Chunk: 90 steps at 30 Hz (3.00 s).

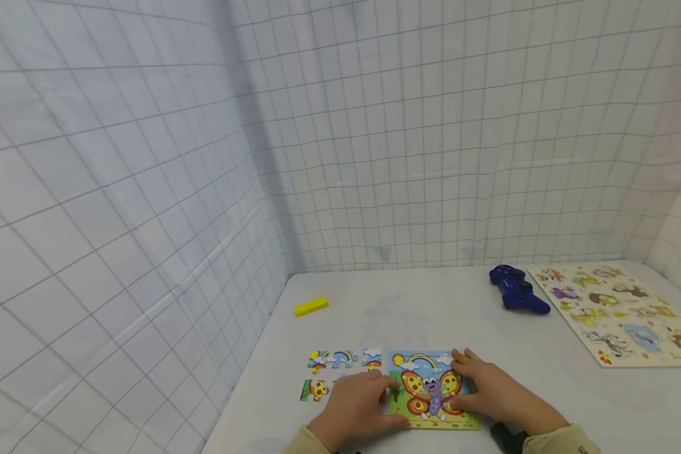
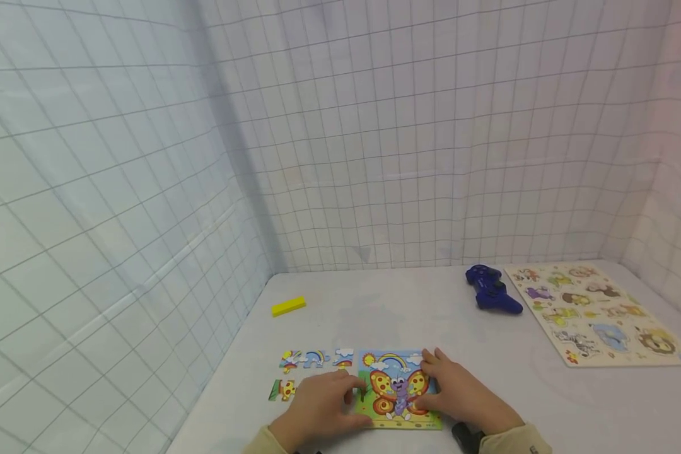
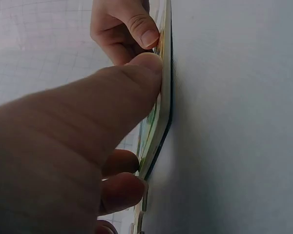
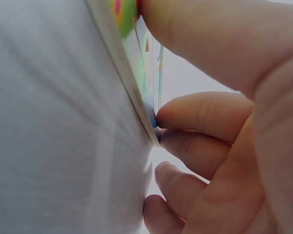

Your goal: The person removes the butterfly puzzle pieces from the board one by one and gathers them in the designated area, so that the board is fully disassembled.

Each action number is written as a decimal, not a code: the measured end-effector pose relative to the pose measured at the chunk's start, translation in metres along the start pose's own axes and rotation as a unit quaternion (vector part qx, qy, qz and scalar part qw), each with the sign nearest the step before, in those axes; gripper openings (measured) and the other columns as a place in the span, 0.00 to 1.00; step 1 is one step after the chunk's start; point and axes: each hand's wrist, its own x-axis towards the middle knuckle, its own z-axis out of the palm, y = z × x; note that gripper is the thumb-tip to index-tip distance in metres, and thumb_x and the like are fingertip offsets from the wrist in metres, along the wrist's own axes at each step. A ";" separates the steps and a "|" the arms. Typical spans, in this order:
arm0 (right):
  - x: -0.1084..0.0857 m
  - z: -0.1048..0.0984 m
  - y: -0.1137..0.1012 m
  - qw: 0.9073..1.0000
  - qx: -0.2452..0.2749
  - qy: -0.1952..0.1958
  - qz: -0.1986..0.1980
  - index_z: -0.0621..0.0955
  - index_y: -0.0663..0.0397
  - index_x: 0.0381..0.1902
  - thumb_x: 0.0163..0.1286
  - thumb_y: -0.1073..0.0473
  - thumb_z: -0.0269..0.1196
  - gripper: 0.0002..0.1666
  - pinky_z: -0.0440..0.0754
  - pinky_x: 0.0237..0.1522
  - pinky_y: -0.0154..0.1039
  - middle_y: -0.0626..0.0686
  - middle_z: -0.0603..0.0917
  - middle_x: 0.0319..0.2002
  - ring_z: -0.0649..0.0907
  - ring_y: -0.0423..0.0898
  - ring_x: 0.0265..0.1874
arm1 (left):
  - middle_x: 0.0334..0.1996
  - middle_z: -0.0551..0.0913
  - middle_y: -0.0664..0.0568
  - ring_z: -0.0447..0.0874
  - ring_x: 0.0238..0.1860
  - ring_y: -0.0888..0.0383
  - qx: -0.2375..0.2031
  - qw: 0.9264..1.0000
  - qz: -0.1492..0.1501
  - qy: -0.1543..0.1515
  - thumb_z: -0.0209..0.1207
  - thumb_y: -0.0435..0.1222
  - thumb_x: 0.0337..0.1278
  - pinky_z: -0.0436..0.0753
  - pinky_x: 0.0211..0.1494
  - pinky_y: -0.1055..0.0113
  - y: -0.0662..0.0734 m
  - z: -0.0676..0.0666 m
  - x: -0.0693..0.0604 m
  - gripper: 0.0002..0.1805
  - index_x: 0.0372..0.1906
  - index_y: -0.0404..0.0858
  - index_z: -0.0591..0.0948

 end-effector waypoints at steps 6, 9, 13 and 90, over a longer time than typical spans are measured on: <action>0.000 -0.001 -0.001 1.000 0.001 0.000 0.003 0.74 0.68 0.70 0.59 0.42 0.76 0.50 0.58 0.70 0.73 0.68 0.65 0.76 0.56 0.74 0.76 | 0.28 0.70 0.71 0.66 0.26 0.71 -0.010 1.000 -0.005 -0.023 0.63 0.74 0.49 0.66 0.29 0.73 0.003 -0.002 -0.001 0.32 0.52 0.59 0.83; 0.001 0.000 0.000 1.000 0.001 0.002 -0.007 0.74 0.69 0.69 0.59 0.42 0.76 0.50 0.58 0.70 0.73 0.69 0.65 0.75 0.56 0.75 0.76 | 0.29 0.71 0.71 0.66 0.26 0.72 -0.005 1.000 -0.006 -0.028 0.64 0.74 0.47 0.67 0.29 0.74 0.003 -0.002 -0.001 0.32 0.51 0.59 0.83; 0.000 0.002 -0.001 1.000 -0.011 0.015 -0.021 0.75 0.67 0.69 0.61 0.39 0.74 0.49 0.60 0.69 0.73 0.69 0.65 0.75 0.57 0.74 0.76 | 0.30 0.71 0.72 0.66 0.26 0.72 -0.005 1.000 -0.002 -0.028 0.65 0.73 0.47 0.67 0.29 0.74 0.003 -0.002 -0.001 0.30 0.48 0.60 0.83; 0.001 0.039 -0.026 0.978 -0.019 0.061 -0.198 0.89 0.46 0.47 0.65 0.48 0.73 0.15 0.71 0.41 0.32 0.39 0.74 0.43 0.68 0.34 0.43 | 0.31 0.82 0.74 0.74 0.27 0.73 -0.249 0.963 -0.087 0.058 0.69 0.49 0.63 0.72 0.31 0.72 0.008 0.007 0.004 0.07 0.38 0.57 0.82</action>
